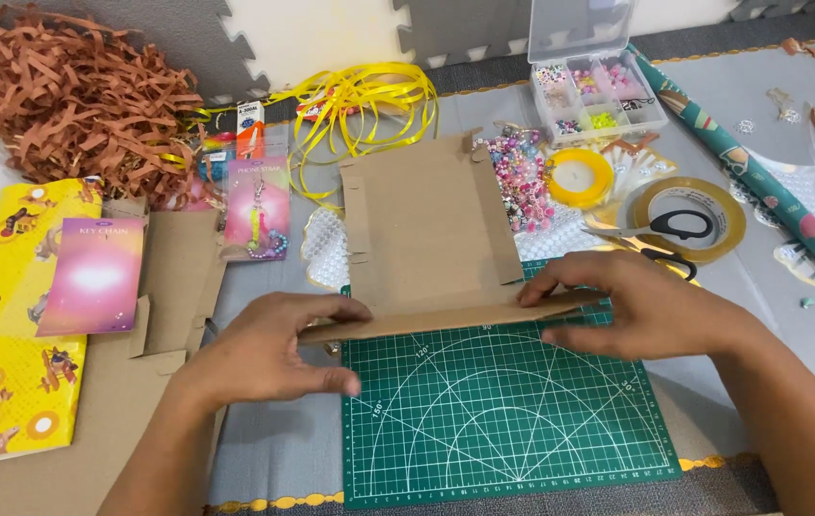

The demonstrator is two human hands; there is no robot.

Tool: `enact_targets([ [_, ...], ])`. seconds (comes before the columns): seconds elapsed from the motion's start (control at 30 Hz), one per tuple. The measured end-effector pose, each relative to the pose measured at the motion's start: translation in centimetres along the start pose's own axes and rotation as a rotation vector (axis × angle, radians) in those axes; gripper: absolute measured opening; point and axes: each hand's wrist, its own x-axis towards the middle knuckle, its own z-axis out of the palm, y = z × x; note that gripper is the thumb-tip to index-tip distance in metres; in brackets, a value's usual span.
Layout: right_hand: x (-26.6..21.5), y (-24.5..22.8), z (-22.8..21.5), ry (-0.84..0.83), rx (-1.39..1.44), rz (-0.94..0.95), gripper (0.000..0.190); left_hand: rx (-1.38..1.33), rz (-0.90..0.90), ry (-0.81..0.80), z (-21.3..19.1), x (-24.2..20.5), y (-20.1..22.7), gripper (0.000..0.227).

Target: Folding and assembling a cardboard box template on a craft table.

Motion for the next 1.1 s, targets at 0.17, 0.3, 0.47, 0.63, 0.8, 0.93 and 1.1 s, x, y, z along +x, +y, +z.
enact_targets([
  [0.17, -0.3, 0.9, 0.5, -0.242, -0.147, -0.04, 0.084, -0.146, -0.041, -0.156, 1.2, 0.2, -1.7, 0.102],
  [0.3, -0.2, 0.4, 0.9, -0.331, -0.132, 0.066, 0.081, -0.103, -0.122, -0.197, 1.3, 0.0, -0.2, 0.106],
  [0.47, -1.5, -1.2, -1.4, -0.551, 0.173, -0.317, 0.048, -0.286, 0.304, -0.433, -0.6, -0.9, 2.7, 0.04],
  [0.63, -1.5, -0.2, -0.9, -0.531, 0.113, -0.142, 0.038, -0.146, 0.262, -0.274, 0.7, -1.1, 0.3, 0.025],
  [0.8, -0.3, 2.1, 0.5, -0.171, -0.401, 0.132, 0.063, 0.551, -0.006, 0.047, 2.0, 0.1, -4.3, 0.102],
  [0.93, 0.0, 2.7, 1.1, -0.233, -0.635, 0.084, 0.102, 0.569, 0.007, 0.007, 1.9, 0.0, -3.9, 0.11],
  [1.1, -0.1, 2.8, 0.9, -0.257, -0.612, 0.076, 0.119, 0.449, 0.125, 0.045, 1.1, -0.2, -2.8, 0.099],
])
